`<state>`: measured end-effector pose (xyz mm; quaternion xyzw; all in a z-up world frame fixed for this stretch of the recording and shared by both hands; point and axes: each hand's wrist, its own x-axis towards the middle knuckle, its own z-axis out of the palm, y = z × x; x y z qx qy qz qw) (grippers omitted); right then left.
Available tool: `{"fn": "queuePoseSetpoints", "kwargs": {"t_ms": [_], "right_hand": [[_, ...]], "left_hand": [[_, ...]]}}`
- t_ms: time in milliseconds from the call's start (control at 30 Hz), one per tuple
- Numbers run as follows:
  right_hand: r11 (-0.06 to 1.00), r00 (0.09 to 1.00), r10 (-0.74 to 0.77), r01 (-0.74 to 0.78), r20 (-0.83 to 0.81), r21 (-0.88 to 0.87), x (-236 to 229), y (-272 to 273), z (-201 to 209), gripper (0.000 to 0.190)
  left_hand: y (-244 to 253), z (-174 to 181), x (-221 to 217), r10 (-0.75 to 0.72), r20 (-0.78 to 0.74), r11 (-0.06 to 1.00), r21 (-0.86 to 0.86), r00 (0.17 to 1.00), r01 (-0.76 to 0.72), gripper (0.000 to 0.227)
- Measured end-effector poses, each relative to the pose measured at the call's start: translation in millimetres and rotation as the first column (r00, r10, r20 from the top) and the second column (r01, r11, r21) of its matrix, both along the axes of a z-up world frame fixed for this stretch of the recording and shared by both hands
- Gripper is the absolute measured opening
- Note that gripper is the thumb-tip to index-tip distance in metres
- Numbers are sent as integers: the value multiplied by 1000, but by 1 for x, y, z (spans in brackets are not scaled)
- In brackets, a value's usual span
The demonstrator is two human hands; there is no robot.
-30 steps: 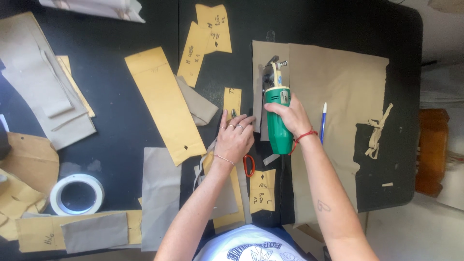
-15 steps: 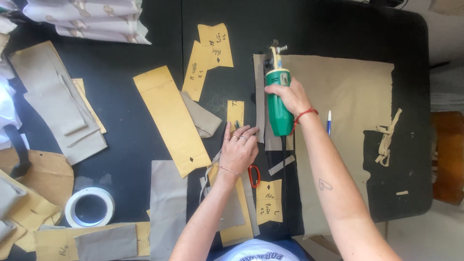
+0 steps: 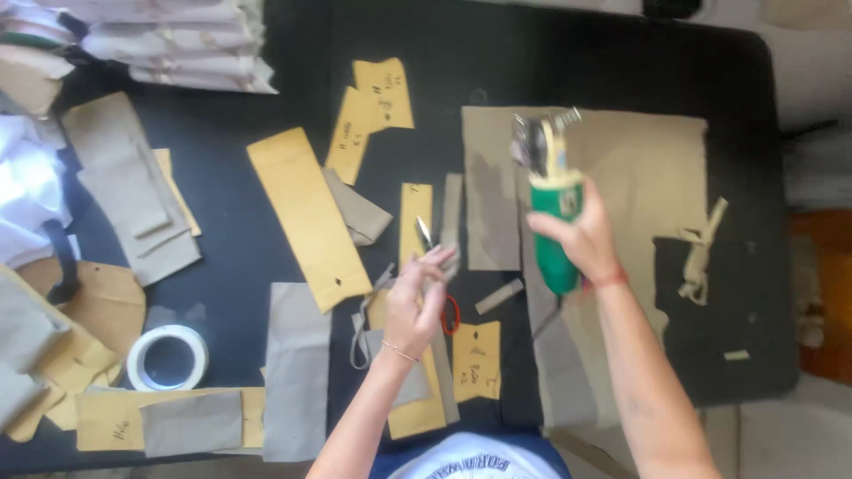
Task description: The person marks a pattern on a large piece of beige fabric using a pen and a cardboard template. They then use a green electric rotary cutter to cut the fabric along the marked lines. The person handles the cut fabric pieces, folding and stacking them on the table.
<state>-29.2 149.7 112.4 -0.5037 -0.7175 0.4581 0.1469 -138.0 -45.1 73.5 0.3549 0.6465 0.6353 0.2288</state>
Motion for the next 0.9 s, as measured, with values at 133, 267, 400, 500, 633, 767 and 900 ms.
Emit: {"fn": "queuePoseSetpoints", "kwargs": {"t_ms": [133, 267, 400, 500, 633, 767, 900], "right_hand": [[981, 936, -141, 89, 322, 171, 99, -23, 31, 77], [907, 790, -366, 185, 493, 378, 199, -36, 7, 73], [813, 728, -497, 202, 472, 546, 260, -42, -17, 67], [788, 714, -562, 306, 418, 535, 298, -32, -44, 68], [763, 572, -640, 391, 514, 515, 354, -8, -76, 74], [742, 529, -659, 342, 534, 577, 373, 9, -76, 77], [731, 525, -664, 309, 532, 608, 382, 24, -80, 77]], "left_hand": [[7, 10, 33, -24, 208, 999, 51, 978, 14, 11], [37, -8, 74, -32, -211, 917, -394, 977, -55, 19], [64, -76, 99, -363, -594, 686, -692, 718, -225, 49], [67, -96, 109, -400, -587, 627, -735, 704, -256, 28], [84, -57, 131, -406, -545, 684, -714, 733, -152, 29], [119, -13, 170, -376, -480, 792, -611, 793, 5, 13], [154, 1, 217, -503, -295, 768, -583, 812, 264, 10]]}}
